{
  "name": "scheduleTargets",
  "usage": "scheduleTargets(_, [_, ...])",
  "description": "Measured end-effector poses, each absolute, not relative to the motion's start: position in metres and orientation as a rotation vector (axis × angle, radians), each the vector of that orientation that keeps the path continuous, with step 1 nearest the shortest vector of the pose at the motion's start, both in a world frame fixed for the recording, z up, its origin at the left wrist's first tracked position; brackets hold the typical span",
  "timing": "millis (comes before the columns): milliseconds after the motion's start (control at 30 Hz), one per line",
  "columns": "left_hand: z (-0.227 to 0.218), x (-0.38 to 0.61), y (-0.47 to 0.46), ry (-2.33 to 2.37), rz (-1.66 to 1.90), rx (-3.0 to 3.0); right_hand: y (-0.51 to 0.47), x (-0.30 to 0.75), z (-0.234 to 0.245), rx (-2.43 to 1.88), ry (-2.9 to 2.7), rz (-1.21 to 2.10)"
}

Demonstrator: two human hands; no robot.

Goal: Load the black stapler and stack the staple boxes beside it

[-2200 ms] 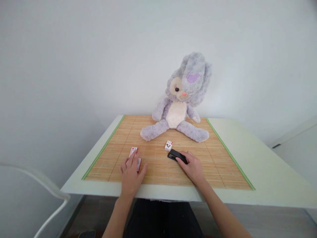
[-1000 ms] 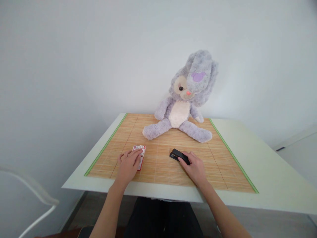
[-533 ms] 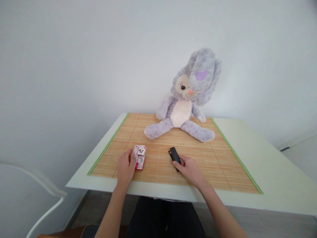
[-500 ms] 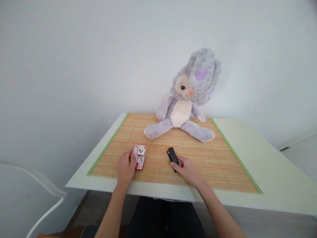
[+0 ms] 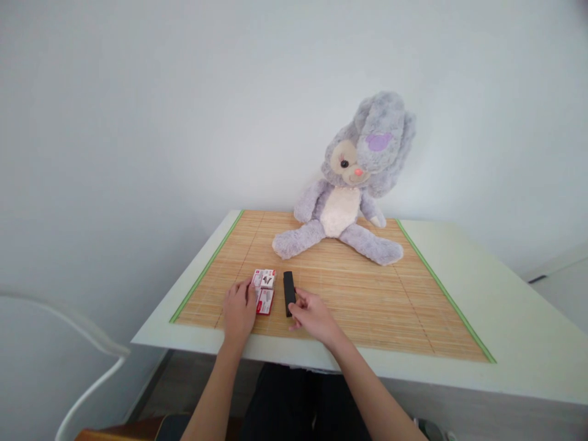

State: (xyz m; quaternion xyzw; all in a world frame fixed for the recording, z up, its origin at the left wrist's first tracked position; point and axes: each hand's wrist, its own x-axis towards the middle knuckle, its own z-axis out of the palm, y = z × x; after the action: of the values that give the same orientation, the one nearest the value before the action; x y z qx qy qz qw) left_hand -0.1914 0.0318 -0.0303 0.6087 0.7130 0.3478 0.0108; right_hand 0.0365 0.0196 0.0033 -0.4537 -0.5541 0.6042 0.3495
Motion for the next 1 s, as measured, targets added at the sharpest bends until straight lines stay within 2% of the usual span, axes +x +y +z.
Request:
scheduleTargets(233, [-0.032,-0.194,0.033,2.248,1.114,1.849,0.022,0.017,0.003,-1.194,-1.592,1.569])
scheduleTargets(433, [-0.033,-0.195,0.033,2.266,1.101,1.845,0.019,0.015,0.002,-1.203,-1.942,1.178])
scheduleTargets(667, [-0.033,-0.200,0.035,2.341,1.106,1.783,0.011,0.002,0.007,-1.520,-2.149,0.762])
scheduleTargets(1000, [-0.035,-0.202,0.036,2.396,1.100,1.750,0.008,-0.004,0.007,-1.602,-2.201,0.670])
